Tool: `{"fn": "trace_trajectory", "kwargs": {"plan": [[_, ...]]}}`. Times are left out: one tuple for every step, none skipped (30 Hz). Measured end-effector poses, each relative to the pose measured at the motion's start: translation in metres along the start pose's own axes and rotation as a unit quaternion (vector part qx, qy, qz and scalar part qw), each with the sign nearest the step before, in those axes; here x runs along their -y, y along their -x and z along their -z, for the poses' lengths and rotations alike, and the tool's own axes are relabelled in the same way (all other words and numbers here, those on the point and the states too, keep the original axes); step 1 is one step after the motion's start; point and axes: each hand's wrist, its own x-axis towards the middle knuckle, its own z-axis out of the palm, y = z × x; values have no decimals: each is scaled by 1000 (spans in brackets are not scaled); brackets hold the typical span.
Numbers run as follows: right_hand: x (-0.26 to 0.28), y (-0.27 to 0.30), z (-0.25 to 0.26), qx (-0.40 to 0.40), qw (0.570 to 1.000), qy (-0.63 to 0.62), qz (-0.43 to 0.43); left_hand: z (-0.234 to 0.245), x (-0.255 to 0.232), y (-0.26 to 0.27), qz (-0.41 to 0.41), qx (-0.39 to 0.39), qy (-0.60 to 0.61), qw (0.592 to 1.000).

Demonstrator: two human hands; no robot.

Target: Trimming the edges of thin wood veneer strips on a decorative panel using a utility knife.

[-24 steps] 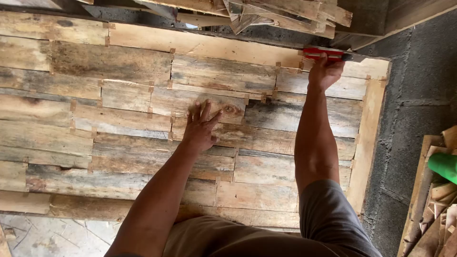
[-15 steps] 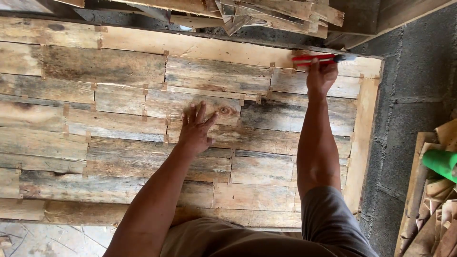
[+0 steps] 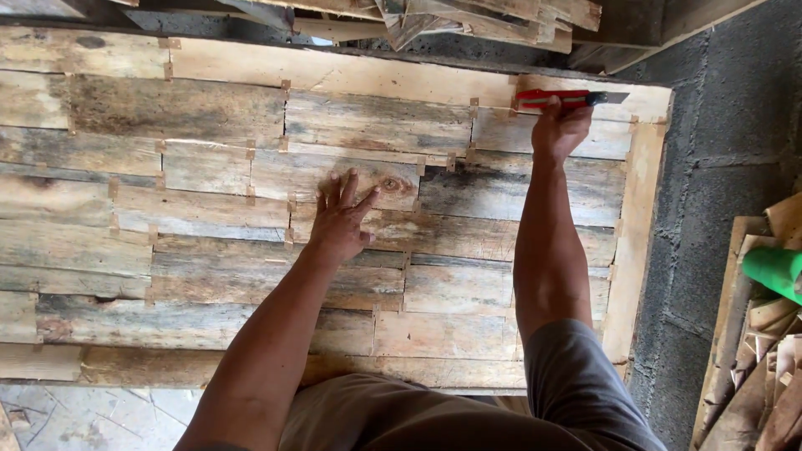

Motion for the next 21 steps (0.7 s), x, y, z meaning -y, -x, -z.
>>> {"fn": "trace_trajectory", "kwargs": {"plan": [[-5,0,0,-2,1000,1,0,2,-1,2,-2,0,-2,1000],[-9,-1,0,11,1000,4,-8,3,-2,4,-2,1,4,1000],[-14,-4,-2,26,1000,6,-16,6,-3,5,-2,1,10,1000],[10,-7,-3,25,1000,6,-14,7,-2,1,-2,0,10,1000],[34,-4,-4,3,999,10,-51,4,-1,1,-1,-4,7,1000],[57,-1,-4,-20,996,15,-87,1,0,1,1,-7,4,1000],[57,-2,-3,-23,996,15,-86,1,-1,2,-1,-7,2,1000],[56,-3,-1,8,993,16,-117,2,-1,3,-1,1,-6,1000],[56,-5,-2,43,988,15,-145,2,-2,4,2,8,-12,1000],[54,-7,0,43,989,15,-143,4,-1,-1,2,6,-12,1000],[52,0,4,5,989,-12,-148,2,0,-1,1,10,-6,1000],[49,6,8,-33,987,-38,-151,0,1,-1,1,14,0,1000],[54,4,10,-35,987,-38,-149,1,0,-3,-1,12,-2,1000],[60,3,12,2,990,-10,-142,2,0,-4,-1,17,-9,1000],[65,5,13,44,989,18,-137,-1,0,0,3,24,-13,1000],[66,8,14,46,989,18,-138,0,0,1,5,24,-12,1000],[66,10,16,2,986,-35,-165,0,0,0,7,25,-12,1000],[66,13,19,-43,977,-87,-191,2,0,-1,9,27,-12,1000],[69,12,19,-43,977,-88,-189,1,1,-3,9,24,-12,1000],[72,12,19,1,989,-23,-145,0,2,-6,3,15,-12,1000],[75,18,21,50,992,44,-104,-6,3,-3,0,11,-10,1000]]}}
